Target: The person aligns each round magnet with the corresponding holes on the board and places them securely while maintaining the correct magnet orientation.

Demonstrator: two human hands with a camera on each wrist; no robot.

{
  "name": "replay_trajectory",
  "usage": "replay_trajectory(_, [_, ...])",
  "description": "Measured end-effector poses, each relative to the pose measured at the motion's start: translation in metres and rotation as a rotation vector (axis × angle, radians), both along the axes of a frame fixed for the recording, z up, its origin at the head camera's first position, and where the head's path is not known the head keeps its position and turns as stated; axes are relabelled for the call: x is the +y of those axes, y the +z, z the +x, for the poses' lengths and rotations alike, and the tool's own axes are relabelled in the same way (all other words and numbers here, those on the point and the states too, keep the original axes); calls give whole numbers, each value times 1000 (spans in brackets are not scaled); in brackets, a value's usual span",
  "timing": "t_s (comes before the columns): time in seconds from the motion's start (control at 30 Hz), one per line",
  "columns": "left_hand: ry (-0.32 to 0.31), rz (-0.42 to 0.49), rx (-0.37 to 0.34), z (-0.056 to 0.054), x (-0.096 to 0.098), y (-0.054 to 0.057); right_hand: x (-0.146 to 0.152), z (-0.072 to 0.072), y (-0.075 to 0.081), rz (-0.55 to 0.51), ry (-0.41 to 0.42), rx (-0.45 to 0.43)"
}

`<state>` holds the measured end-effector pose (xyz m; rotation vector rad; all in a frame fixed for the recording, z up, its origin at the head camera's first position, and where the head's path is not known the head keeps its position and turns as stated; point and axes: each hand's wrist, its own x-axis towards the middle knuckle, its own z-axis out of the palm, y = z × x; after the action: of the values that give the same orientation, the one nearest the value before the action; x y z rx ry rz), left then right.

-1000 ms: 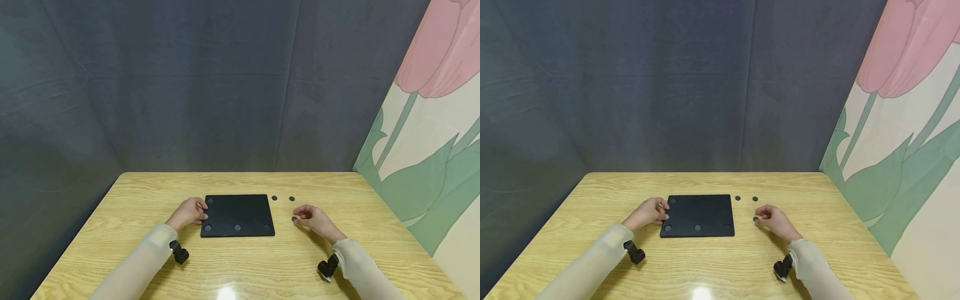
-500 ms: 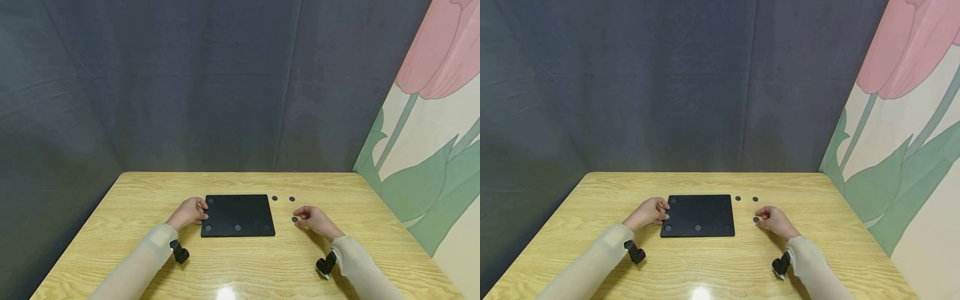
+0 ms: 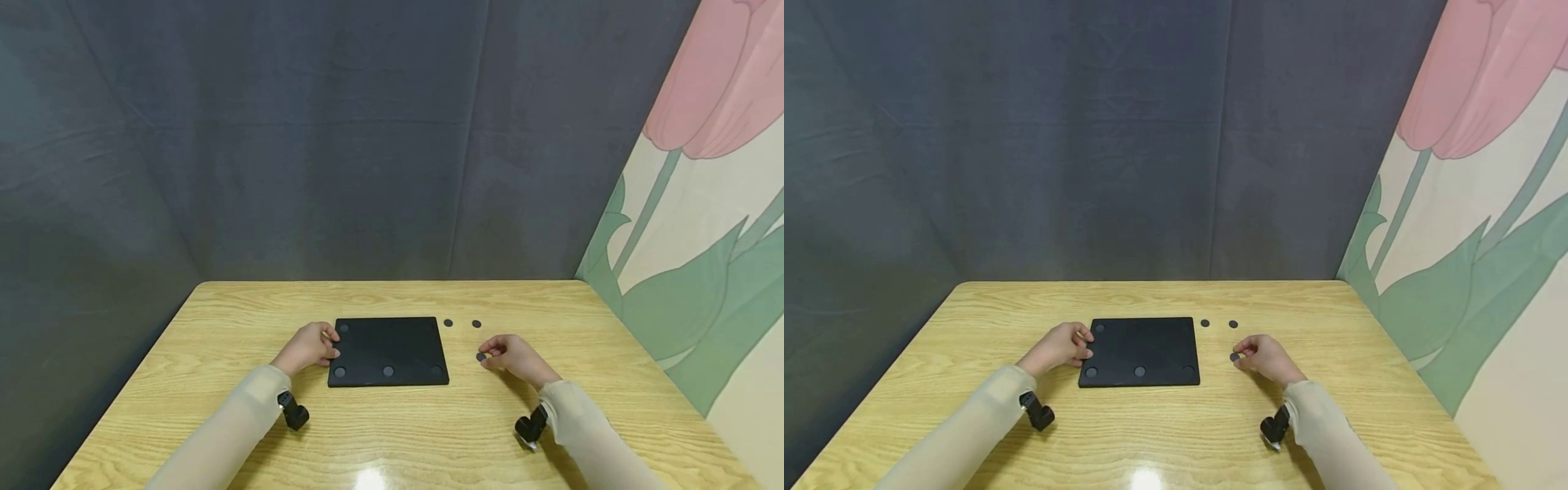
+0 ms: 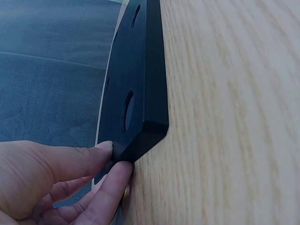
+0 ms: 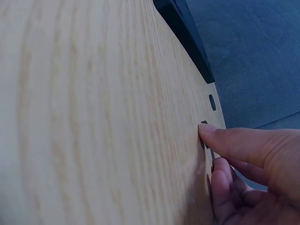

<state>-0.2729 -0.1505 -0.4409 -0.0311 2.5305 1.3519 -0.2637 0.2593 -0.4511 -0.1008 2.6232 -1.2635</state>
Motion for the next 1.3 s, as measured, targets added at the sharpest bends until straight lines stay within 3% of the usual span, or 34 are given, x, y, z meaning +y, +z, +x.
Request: replay_trajectory(1.3, [7,3,-6,-1,0,-1,-4,-2,3,18,-50,-36])
